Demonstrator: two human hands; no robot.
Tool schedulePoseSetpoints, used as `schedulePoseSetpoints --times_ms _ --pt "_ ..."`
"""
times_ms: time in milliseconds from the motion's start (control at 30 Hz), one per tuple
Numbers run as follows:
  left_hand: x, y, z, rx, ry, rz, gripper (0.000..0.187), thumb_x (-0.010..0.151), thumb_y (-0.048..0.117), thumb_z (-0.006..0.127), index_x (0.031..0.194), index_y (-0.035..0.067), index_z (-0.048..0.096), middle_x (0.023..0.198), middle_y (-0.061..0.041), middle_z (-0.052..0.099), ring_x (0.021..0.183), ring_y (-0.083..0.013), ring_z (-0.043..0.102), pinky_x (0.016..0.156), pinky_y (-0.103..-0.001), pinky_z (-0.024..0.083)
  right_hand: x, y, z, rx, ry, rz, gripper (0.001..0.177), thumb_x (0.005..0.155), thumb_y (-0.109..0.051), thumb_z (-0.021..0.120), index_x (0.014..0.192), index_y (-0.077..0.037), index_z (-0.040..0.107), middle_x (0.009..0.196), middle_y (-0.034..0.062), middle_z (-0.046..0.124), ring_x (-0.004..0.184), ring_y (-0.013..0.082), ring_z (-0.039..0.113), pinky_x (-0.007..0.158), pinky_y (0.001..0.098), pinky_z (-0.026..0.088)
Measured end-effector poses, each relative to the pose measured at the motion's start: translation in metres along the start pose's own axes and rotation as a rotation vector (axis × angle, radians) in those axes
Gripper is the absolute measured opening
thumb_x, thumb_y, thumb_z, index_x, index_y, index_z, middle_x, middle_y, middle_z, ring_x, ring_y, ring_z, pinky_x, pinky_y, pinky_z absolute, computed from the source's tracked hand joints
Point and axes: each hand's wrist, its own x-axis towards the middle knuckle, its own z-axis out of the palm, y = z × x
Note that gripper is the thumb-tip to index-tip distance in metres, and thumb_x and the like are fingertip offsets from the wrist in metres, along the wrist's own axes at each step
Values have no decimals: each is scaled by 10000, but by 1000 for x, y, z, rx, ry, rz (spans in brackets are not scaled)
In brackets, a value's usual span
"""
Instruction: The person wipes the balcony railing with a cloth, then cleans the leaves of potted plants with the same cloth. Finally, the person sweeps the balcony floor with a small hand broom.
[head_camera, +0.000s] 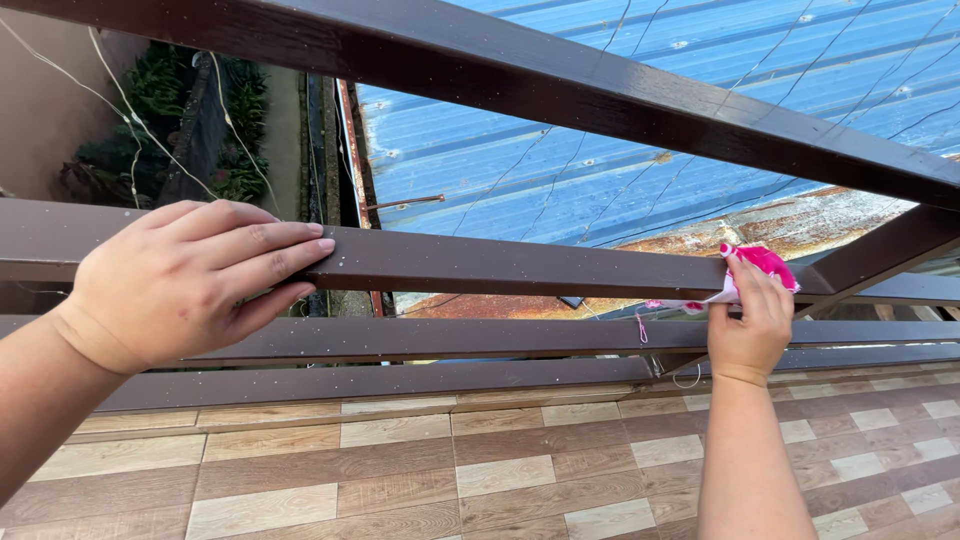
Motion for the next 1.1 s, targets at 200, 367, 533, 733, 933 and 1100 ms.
schedulePoseSetpoints --times_ms 200,367,533,733,933,1100 --pt "2 2 1 49 -36 -17 393 871 339 747 1220 158 754 1117 32 748 967 -167 684 822 -319 551 -9 79 2 -131 -69 34 435 930 -1 687 1345 -129 704 1345 78 719 1241 281 648 1178 402 472" --pt "4 2 -1 68 -62 -8 385 865 340 755 1210 169 759 1117 36 752 962 -161 687 807 -305 545 -8 112 -6 -173 -156 75 576 833 32 693 1400 -71 678 1383 119 692 1269 326 626 1182 419 469" --pt "3 4 -1 89 -45 22 359 883 327 756 1203 165 763 1112 42 757 950 -151 685 803 -297 550 -27 105 -7 -190 -34 73 613 843 157 538 1445 62 606 1421 257 649 1346 376 617 1216 440 481" --pt "6 7 -2 69 -1 14 351 878 326 765 1196 178 765 1104 51 749 953 -153 680 798 -299 558 -87 53 13 597 468 629 390 1018 91 431 1318 112 681 1238 182 739 1076 190 732 940 323 636" --pt "5 5 -3 88 -11 19 348 875 327 774 1190 179 769 1088 51 748 939 -147 678 785 -294 559 -138 -44 56 239 -361 252 533 948 -125 438 1438 12 595 1556 229 510 1474 391 415 1234 549 219" --pt "8 5 -6 105 -8 26 350 868 320 776 1190 183 772 1076 53 749 926 -146 680 781 -295 558 -136 -16 71 163 -486 355 550 1021 -251 412 1523 -35 477 1616 174 419 1529 358 322 1270 553 106"
